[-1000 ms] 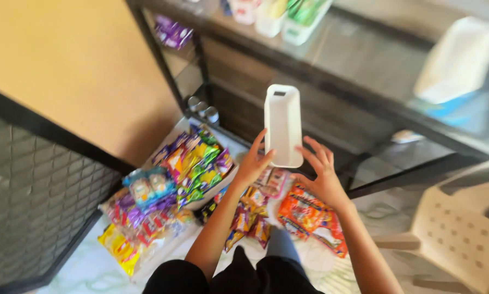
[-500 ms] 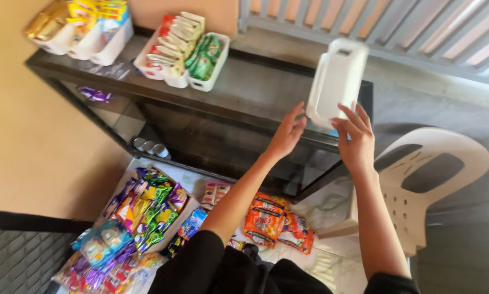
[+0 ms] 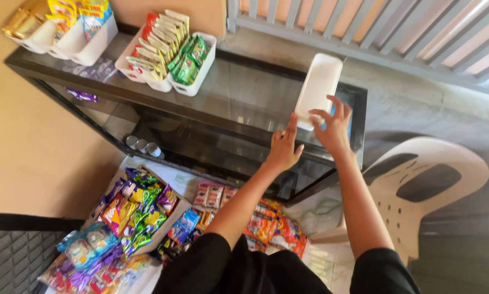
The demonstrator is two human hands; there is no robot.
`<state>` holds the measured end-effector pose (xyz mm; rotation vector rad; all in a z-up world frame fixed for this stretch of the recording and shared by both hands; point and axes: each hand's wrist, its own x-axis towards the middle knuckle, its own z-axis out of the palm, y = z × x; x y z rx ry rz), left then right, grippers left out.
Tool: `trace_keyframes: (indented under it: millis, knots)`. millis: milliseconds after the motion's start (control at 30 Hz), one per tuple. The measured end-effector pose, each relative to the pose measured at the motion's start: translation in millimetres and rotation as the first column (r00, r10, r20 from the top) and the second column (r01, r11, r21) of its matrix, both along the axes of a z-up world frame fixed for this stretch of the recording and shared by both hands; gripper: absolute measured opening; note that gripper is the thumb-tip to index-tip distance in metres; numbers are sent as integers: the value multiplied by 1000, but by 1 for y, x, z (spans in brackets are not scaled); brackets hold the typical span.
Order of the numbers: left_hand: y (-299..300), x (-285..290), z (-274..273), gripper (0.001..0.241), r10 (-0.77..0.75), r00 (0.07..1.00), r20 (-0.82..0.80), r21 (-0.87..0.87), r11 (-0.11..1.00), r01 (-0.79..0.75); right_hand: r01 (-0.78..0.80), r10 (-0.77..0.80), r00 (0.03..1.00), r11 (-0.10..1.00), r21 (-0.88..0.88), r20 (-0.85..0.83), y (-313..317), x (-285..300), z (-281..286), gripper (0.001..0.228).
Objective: Organizing and sorting various bags of snacks and coffee sachets into plastic storage containers.
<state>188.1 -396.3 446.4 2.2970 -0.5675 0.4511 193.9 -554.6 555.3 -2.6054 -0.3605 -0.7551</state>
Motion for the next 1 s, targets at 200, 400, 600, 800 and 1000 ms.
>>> trace_keyframes:
  millis: [200, 400, 600, 800, 1000]
  knots:
    - [-3, 0, 0, 107, 3, 989, -145, 65, 998, 6, 67, -67, 996, 998, 2, 57, 12, 7, 5, 50]
    - [-8, 13, -11, 106, -14, 992, -124, 103, 994, 27, 65, -144, 935, 968, -244, -324, 32, 40, -7, 61]
    - [-7, 34, -32, 97, 10, 988, -154, -45, 999, -17, 60, -56, 998, 989, -134, 28, 65, 36, 24, 63]
    - [119, 102, -55, 83, 300, 931, -209, -351, 865, -357, -351, 351, 935, 936, -7, 56, 160, 103, -19, 65]
    - [244, 81, 19, 86, 540, 838, 82, -158, 837, -524, -430, 419, 884, 903, -9, -209, 251, 144, -126, 66]
